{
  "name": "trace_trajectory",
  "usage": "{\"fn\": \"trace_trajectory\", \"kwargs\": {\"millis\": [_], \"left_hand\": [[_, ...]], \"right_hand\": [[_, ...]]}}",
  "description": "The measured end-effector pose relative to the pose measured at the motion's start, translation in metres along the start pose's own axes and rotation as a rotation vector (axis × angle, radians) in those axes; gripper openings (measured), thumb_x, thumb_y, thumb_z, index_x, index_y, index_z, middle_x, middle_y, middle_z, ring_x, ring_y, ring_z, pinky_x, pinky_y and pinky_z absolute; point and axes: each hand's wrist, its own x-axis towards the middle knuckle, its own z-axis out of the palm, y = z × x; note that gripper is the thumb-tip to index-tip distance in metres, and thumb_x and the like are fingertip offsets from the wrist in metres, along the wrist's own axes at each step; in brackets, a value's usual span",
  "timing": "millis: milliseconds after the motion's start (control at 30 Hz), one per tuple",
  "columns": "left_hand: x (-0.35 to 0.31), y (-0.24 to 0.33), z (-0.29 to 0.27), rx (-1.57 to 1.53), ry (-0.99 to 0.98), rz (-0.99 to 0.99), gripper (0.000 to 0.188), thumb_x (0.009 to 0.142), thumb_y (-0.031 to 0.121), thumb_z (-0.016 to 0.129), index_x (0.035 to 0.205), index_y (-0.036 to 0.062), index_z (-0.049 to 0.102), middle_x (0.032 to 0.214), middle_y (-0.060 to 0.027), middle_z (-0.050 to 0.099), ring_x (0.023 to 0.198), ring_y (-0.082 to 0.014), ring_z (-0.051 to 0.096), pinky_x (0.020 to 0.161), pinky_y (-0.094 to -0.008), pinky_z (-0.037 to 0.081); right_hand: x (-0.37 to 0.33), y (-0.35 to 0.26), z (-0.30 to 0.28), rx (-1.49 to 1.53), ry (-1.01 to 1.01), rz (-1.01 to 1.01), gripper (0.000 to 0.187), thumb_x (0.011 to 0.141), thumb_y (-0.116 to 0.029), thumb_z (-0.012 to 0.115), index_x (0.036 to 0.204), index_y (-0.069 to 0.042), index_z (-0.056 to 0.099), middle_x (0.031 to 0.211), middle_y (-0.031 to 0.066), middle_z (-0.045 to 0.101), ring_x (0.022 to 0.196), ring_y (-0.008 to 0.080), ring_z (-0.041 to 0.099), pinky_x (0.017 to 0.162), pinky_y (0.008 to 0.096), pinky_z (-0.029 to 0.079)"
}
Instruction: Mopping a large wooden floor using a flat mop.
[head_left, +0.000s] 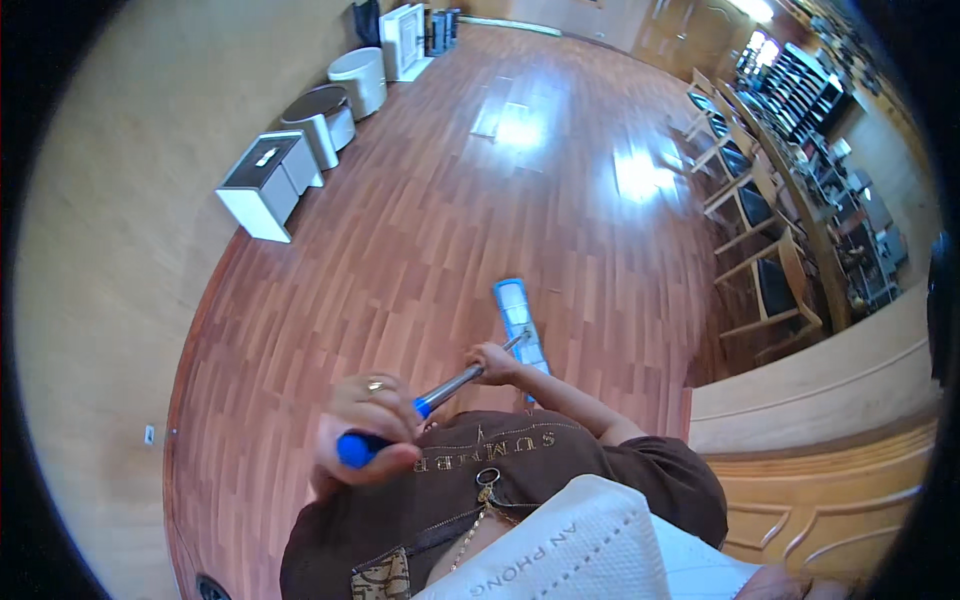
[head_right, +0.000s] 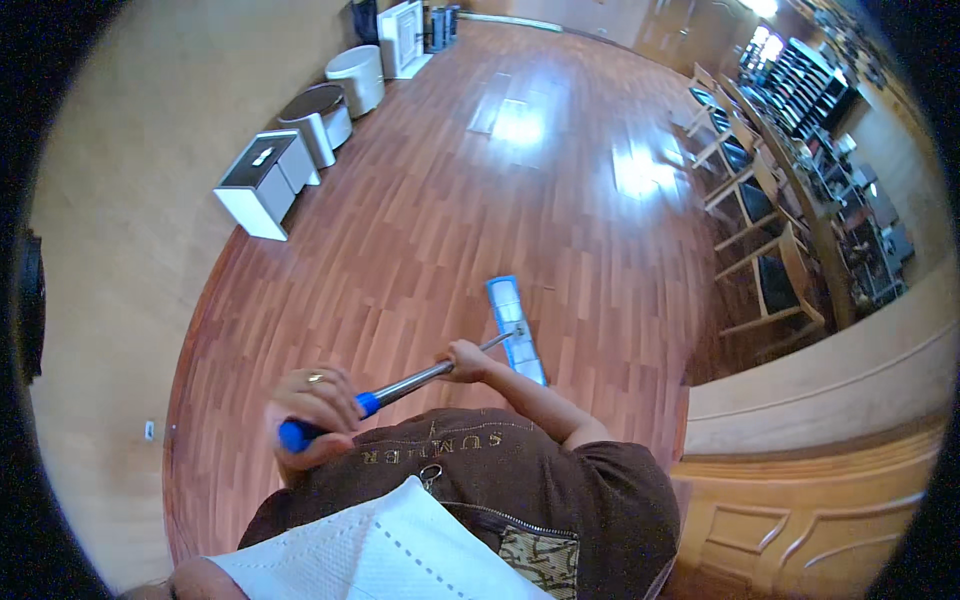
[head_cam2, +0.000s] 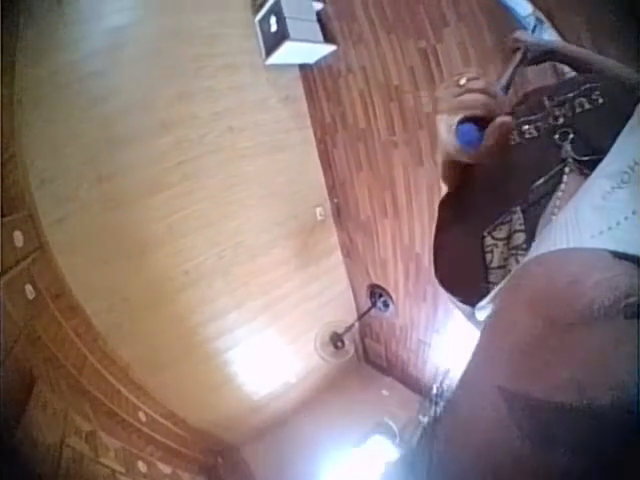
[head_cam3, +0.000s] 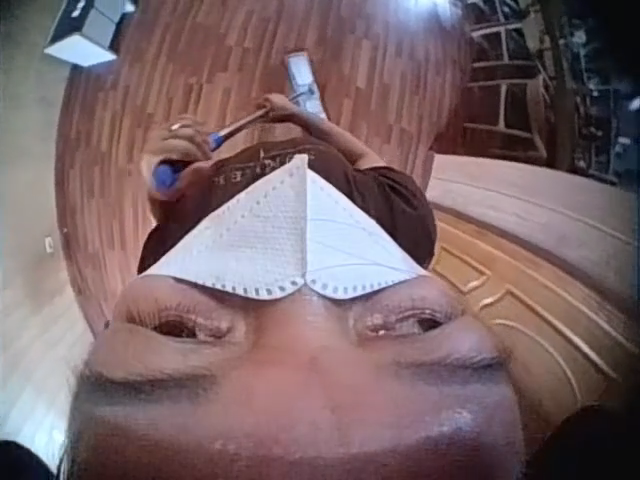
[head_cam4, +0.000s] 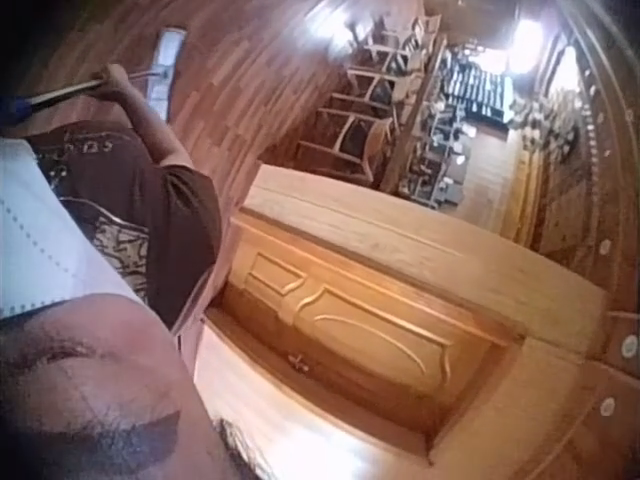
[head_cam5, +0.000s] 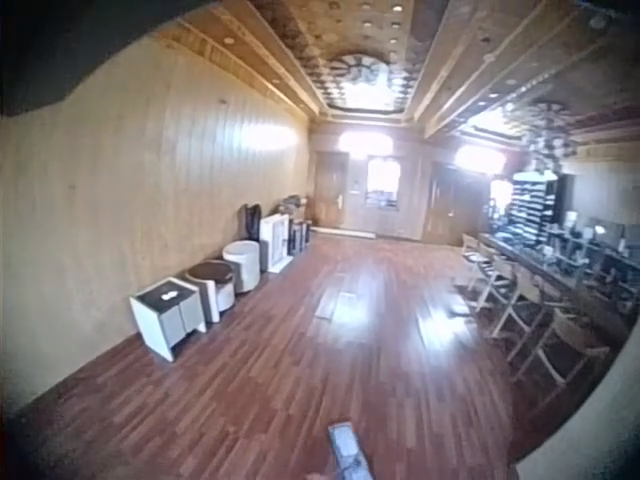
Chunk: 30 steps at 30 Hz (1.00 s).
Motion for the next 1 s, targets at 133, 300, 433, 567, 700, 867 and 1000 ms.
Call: {"fn": "trace_trajectory", "kwargs": {"millis": [133, 300, 433, 567, 700, 867, 1000], "left_hand": [[0.002, -0.042, 0.006, -0.018, -0.157, -0.16, 0.013, 0.072, 0.012, 0.075, 0.07, 0.007, 0.063, 0.071, -0.0073, 0.066, 0.075, -0.0221, 0.067, 0.079, -0.036, 0.046], [-0.005, -0.085, 0.004, -0.093, -0.22, -0.133, 0.014, 0.072, 0.014, 0.076, 0.072, 0.0085, 0.064, 0.074, -0.0062, 0.067, 0.08, -0.0227, 0.068, 0.082, -0.0372, 0.045], [0.014, -0.109, 0.011, -0.166, -0.32, -0.052, 0.013, 0.073, 0.014, 0.076, 0.074, 0.0093, 0.064, 0.076, -0.0051, 0.067, 0.083, -0.0225, 0.068, 0.082, -0.0376, 0.043], [0.016, -0.123, 0.017, -0.261, -0.458, -0.008, 0.013, 0.073, 0.015, 0.076, 0.076, 0.01, 0.064, 0.077, -0.0027, 0.068, 0.087, -0.0219, 0.068, 0.085, -0.0387, 0.042], [0.023, -0.13, 0.027, -0.325, -0.638, 0.079, 0.012, 0.074, 0.014, 0.075, 0.076, 0.0103, 0.064, 0.079, -0.0022, 0.068, 0.09, -0.0219, 0.068, 0.088, -0.0398, 0.04], [0.029, -0.115, 0.065, -0.536, -0.951, 0.117, 0.014, 0.074, 0.014, 0.074, 0.076, 0.01, 0.061, 0.083, -0.0028, 0.068, 0.094, -0.0228, 0.066, 0.09, -0.0399, 0.039], [0.026, -0.102, 0.115, -0.7, -1.159, 0.183, 0.015, 0.076, 0.015, 0.073, 0.079, 0.0083, 0.06, 0.086, -0.0041, 0.069, 0.099, -0.0246, 0.064, 0.091, -0.0413, 0.04]], "right_hand": [[-0.046, 0.034, -0.014, 0.039, 0.166, 0.255, 0.014, 0.063, -0.02, 0.067, 0.066, -0.008, 0.06, 0.067, 0.0147, 0.059, 0.067, 0.0353, 0.06, 0.058, 0.0447, 0.044], [-0.064, 0.024, -0.011, -0.001, 0.394, 0.444, 0.013, 0.065, -0.02, 0.068, 0.068, -0.009, 0.062, 0.073, 0.0141, 0.062, 0.074, 0.0334, 0.063, 0.059, 0.0423, 0.046], [-0.092, 0.031, -0.012, -0.135, 0.515, 0.6, 0.012, 0.069, -0.021, 0.068, 0.073, -0.01, 0.065, 0.077, 0.015, 0.064, 0.079, 0.0353, 0.062, 0.067, 0.0437, 0.049], [-0.127, 0.01, 0.01, -0.169, 0.601, 0.678, 0.013, 0.07, -0.02, 0.067, 0.074, -0.009, 0.064, 0.076, 0.0153, 0.064, 0.076, 0.0346, 0.062, 0.064, 0.0425, 0.047], [-0.156, -0.018, 0.034, -0.174, 0.728, 0.88, 0.01, 0.068, -0.017, 0.067, 0.074, -0.01, 0.064, 0.072, 0.015, 0.063, 0.073, 0.0346, 0.062, 0.063, 0.0423, 0.047], [-0.225, -0.045, 0.091, -0.262, 0.915, 0.89, 0.011, 0.066, -0.017, 0.068, 0.066, -0.009, 0.06, 0.061, 0.0126, 0.056, 0.059, 0.0263, 0.057, 0.053, 0.0384, 0.043], [-0.3, -0.07, 0.158, 0.199, 1.12, 1.214, 0.012, 0.067, -0.014, 0.063, 0.061, -0.009, 0.054, 0.065, 0.0154, 0.056, 0.064, 0.0345, 0.059, 0.055, 0.0442, 0.044]]}}
